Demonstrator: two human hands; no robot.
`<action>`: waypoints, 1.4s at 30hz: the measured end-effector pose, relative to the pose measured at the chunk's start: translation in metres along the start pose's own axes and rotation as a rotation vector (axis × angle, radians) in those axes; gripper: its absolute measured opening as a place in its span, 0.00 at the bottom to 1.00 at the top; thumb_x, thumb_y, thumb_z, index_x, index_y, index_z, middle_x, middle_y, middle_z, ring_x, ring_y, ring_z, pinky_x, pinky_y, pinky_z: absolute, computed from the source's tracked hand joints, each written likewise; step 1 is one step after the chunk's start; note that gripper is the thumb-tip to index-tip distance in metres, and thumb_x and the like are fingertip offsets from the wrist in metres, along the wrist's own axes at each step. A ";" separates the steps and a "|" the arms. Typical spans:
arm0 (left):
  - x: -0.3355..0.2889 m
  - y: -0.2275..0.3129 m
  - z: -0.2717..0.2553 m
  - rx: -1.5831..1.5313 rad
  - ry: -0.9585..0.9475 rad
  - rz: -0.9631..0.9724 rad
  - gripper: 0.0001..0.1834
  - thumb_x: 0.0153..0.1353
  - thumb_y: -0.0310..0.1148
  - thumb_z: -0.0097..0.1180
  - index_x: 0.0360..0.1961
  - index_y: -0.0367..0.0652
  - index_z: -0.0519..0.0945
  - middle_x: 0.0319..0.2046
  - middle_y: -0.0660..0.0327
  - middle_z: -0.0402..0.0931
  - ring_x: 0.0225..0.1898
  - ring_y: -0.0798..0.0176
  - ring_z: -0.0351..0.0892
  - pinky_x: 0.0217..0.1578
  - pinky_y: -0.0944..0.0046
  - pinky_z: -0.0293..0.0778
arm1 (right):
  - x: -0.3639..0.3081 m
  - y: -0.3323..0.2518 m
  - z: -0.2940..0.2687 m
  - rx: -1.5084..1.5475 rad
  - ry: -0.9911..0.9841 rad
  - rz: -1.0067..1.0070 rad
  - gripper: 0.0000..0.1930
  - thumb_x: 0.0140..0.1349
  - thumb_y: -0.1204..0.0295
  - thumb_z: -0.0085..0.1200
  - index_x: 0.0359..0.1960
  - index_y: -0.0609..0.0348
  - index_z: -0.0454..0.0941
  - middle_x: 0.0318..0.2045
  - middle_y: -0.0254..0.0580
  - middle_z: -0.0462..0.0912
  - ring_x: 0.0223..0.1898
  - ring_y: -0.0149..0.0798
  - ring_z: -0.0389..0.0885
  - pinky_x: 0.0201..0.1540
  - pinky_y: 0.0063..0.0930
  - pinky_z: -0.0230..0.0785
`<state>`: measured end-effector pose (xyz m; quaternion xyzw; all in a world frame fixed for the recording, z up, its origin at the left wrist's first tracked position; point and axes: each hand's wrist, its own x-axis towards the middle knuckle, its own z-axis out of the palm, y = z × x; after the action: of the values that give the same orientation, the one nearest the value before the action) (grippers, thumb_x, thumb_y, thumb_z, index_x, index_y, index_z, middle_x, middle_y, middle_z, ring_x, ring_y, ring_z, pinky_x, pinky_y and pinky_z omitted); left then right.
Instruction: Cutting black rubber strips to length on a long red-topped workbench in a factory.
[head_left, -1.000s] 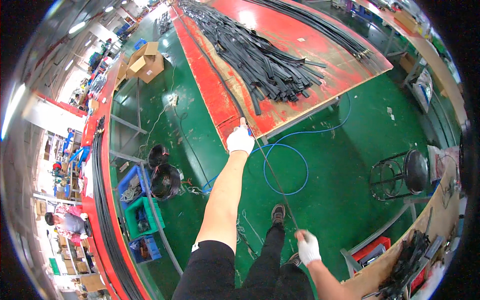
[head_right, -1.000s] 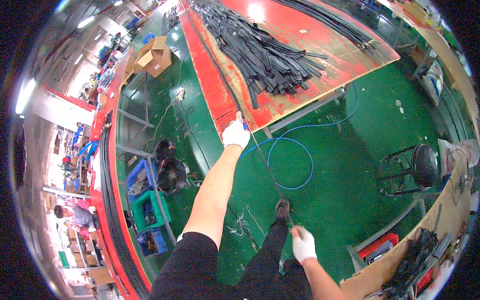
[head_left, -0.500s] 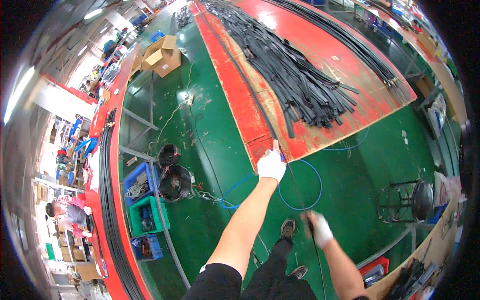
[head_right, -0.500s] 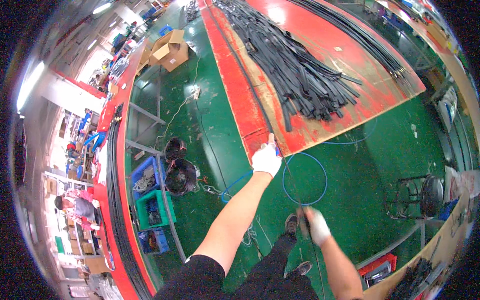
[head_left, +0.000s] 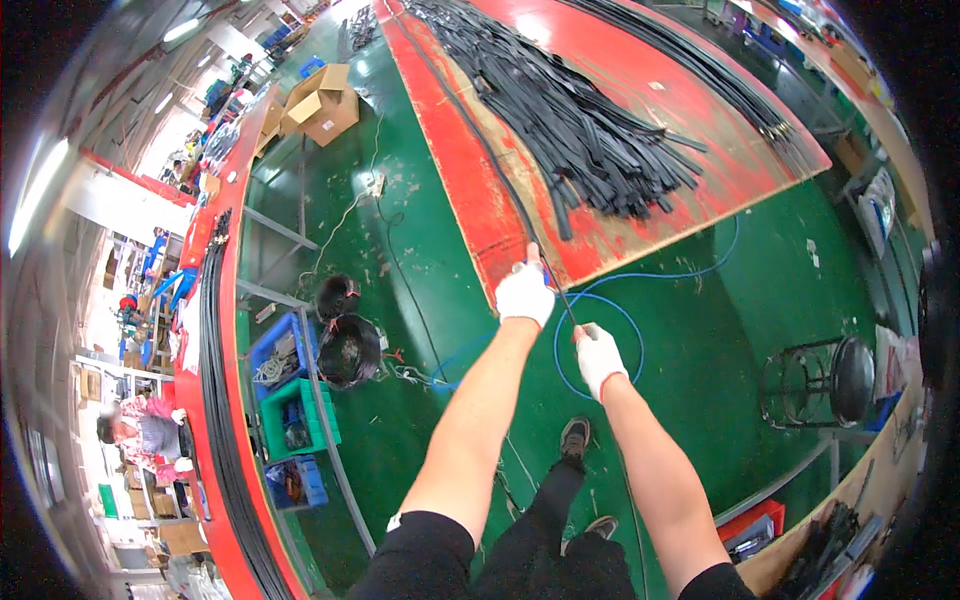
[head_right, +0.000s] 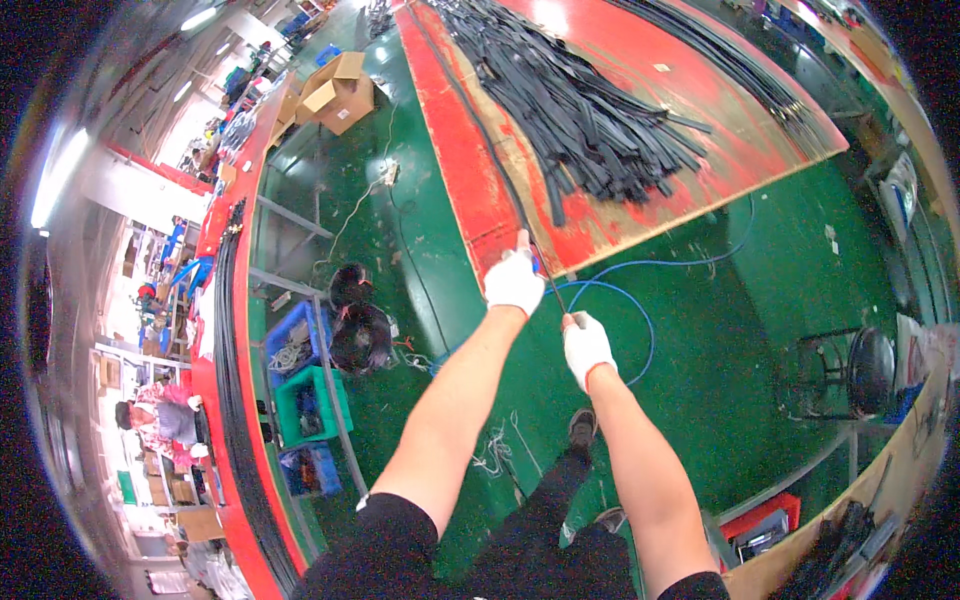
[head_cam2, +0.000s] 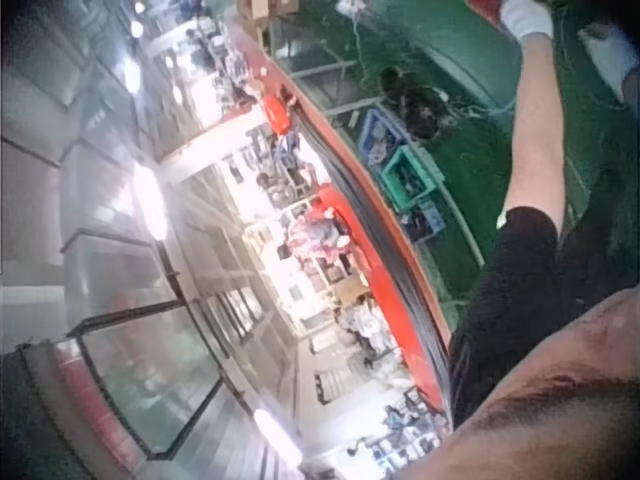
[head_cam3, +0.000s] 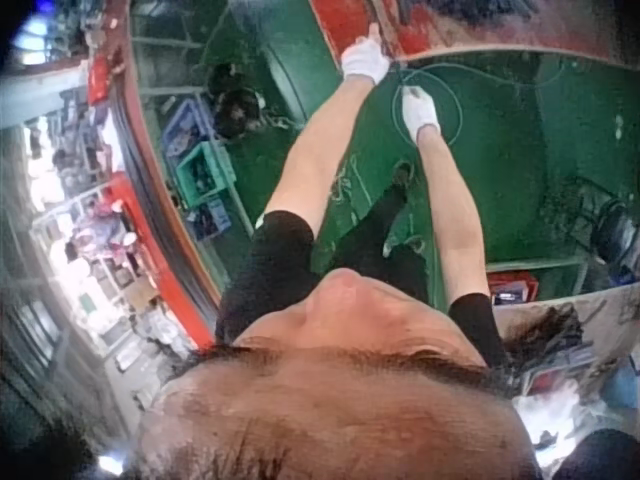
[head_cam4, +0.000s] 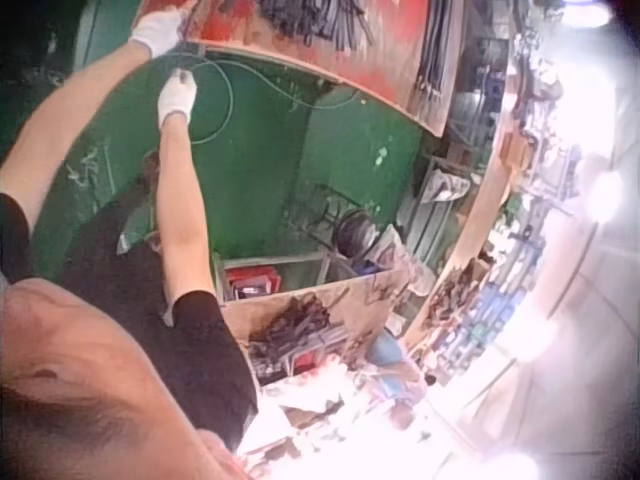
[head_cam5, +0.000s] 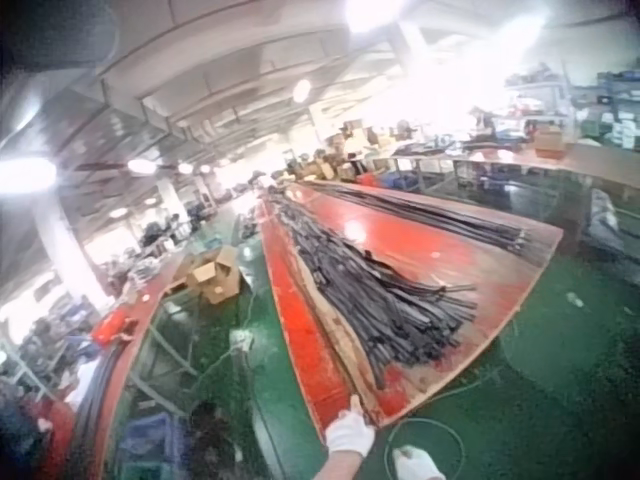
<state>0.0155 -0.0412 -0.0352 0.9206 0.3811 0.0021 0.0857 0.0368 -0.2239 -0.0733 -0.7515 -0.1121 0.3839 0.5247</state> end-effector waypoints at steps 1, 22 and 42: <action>0.000 -0.001 0.002 0.026 0.020 0.004 0.45 0.62 0.43 0.64 0.80 0.47 0.62 0.52 0.40 0.82 0.46 0.38 0.88 0.47 0.43 0.84 | -0.021 0.012 -0.008 0.010 -0.005 -0.016 0.17 0.79 0.62 0.49 0.44 0.65 0.81 0.35 0.47 0.83 0.39 0.41 0.78 0.45 0.38 0.71; -0.003 0.001 0.010 0.083 0.112 0.064 0.37 0.70 0.44 0.52 0.79 0.48 0.65 0.47 0.40 0.83 0.41 0.37 0.88 0.45 0.41 0.83 | -0.496 0.266 -0.202 0.043 0.036 0.634 0.22 0.78 0.55 0.56 0.63 0.59 0.82 0.54 0.58 0.87 0.58 0.49 0.84 0.67 0.41 0.71; -0.004 0.006 0.016 0.033 0.137 -0.005 0.37 0.69 0.37 0.51 0.79 0.45 0.64 0.47 0.41 0.82 0.41 0.40 0.89 0.43 0.42 0.84 | -0.088 0.058 -0.028 0.228 -0.058 0.229 0.16 0.79 0.61 0.52 0.44 0.62 0.83 0.33 0.35 0.81 0.35 0.33 0.75 0.40 0.31 0.69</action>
<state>0.0177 -0.0507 -0.0493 0.9186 0.3884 0.0584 0.0441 -0.0177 -0.3183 -0.0792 -0.6835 0.0036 0.4731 0.5559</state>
